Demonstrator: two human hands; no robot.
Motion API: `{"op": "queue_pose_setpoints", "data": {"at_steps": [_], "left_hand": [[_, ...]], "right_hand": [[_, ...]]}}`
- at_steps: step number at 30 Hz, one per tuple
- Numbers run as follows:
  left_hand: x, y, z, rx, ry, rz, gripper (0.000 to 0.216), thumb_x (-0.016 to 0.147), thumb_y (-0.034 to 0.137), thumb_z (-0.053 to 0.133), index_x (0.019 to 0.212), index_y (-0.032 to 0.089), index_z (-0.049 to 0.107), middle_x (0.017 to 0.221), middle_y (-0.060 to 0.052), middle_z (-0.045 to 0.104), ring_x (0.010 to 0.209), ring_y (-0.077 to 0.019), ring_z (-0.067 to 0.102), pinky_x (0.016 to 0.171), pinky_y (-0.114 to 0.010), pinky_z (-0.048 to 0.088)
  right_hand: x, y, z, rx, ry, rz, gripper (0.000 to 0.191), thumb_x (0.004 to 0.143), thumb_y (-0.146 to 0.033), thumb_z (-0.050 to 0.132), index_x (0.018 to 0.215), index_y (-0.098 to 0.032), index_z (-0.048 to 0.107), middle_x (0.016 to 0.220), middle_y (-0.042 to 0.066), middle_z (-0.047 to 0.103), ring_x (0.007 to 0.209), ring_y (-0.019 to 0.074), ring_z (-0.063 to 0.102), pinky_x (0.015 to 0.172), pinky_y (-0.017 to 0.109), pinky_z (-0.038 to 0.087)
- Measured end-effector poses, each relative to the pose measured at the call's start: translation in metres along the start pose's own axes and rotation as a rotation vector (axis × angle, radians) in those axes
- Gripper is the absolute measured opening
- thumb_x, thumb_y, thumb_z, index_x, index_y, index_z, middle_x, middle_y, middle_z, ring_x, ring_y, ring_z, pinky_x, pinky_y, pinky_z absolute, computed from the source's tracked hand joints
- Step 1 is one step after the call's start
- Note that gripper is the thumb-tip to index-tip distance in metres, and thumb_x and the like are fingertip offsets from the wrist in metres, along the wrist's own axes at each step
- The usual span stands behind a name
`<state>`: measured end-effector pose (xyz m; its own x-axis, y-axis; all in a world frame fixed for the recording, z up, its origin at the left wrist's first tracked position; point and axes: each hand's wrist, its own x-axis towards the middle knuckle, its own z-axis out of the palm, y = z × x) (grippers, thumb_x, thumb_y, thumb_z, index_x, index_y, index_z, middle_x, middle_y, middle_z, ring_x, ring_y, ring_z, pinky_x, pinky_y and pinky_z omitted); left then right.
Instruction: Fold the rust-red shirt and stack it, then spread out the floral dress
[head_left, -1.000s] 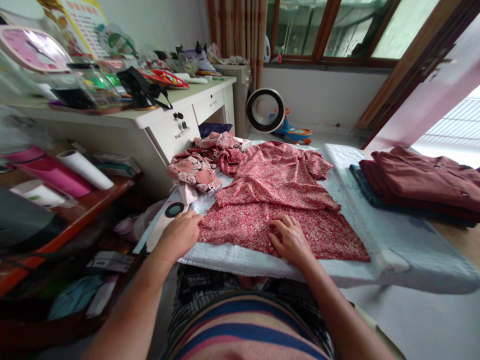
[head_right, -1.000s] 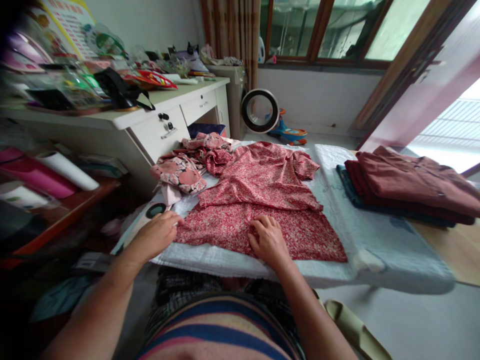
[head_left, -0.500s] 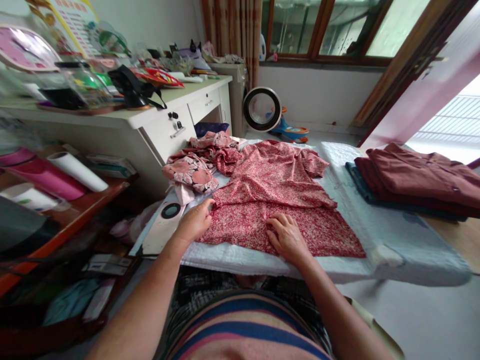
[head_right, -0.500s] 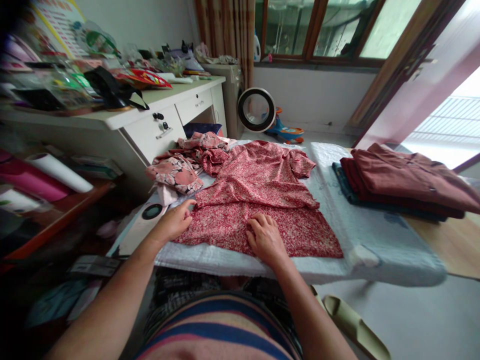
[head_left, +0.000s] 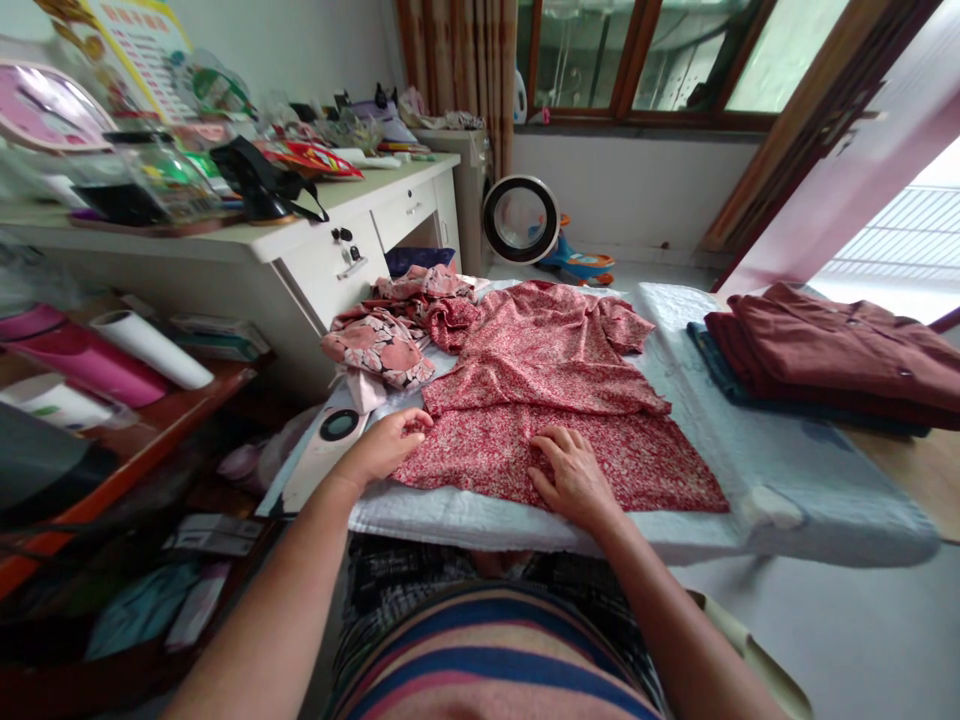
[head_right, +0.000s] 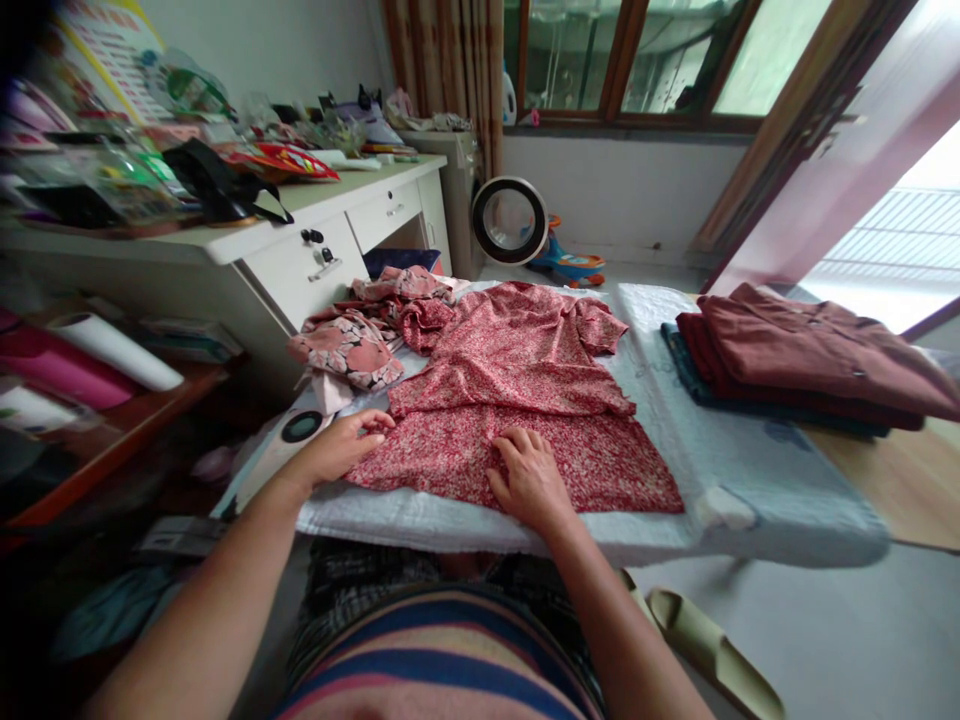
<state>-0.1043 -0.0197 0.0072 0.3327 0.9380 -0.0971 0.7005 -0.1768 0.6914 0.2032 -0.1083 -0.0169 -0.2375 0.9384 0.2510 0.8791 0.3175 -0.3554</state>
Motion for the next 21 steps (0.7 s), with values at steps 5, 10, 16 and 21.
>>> {"op": "queue_pose_setpoints", "data": {"at_steps": [5, 10, 16, 21], "left_hand": [[-0.003, 0.005, 0.001, 0.038, 0.052, 0.045, 0.044, 0.072, 0.018, 0.04, 0.105, 0.017, 0.07, 0.11, -0.005, 0.071, 0.102, -0.0198, 0.065, 0.094, -0.033, 0.051], [-0.009, -0.009, 0.0, 0.25, 0.264, 0.141, 0.051, 0.078, 0.013, 0.038, 0.124, 0.014, 0.062, 0.128, -0.01, 0.063, 0.12, -0.0213, 0.057, 0.11, -0.037, 0.041], [-0.021, -0.007, 0.007, 0.571, 0.235, -0.013, 0.051, 0.084, 0.008, 0.038, 0.133, 0.011, 0.052, 0.137, -0.017, 0.051, 0.12, -0.0276, 0.056, 0.102, -0.04, 0.047], [-0.022, 0.03, 0.024, 0.649, 0.423, 0.112, 0.038, 0.087, 0.012, 0.047, 0.123, 0.016, 0.057, 0.136, -0.017, 0.048, 0.116, -0.0324, 0.053, 0.1, -0.049, 0.043]], "right_hand": [[0.002, 0.001, 0.002, -0.056, -0.055, -0.025, 0.051, 0.089, -0.032, 0.055, 0.139, -0.023, 0.052, 0.15, 0.008, 0.044, 0.139, 0.03, 0.033, 0.112, 0.051, 0.029], [0.003, 0.002, 0.003, -0.066, -0.134, -0.035, 0.052, 0.092, -0.033, 0.051, 0.143, -0.027, 0.048, 0.152, 0.005, 0.042, 0.142, 0.0277, 0.031, 0.114, 0.051, 0.025], [0.004, 0.001, 0.002, -0.065, -0.155, -0.024, 0.05, 0.092, -0.036, 0.053, 0.141, -0.029, 0.049, 0.154, 0.005, 0.039, 0.144, 0.0279, 0.028, 0.115, 0.051, 0.022], [0.005, 0.007, 0.004, 0.084, -0.067, -0.023, 0.045, 0.092, -0.034, 0.054, 0.136, -0.025, 0.053, 0.147, 0.008, 0.048, 0.138, 0.0264, 0.037, 0.114, 0.05, 0.025]]}}
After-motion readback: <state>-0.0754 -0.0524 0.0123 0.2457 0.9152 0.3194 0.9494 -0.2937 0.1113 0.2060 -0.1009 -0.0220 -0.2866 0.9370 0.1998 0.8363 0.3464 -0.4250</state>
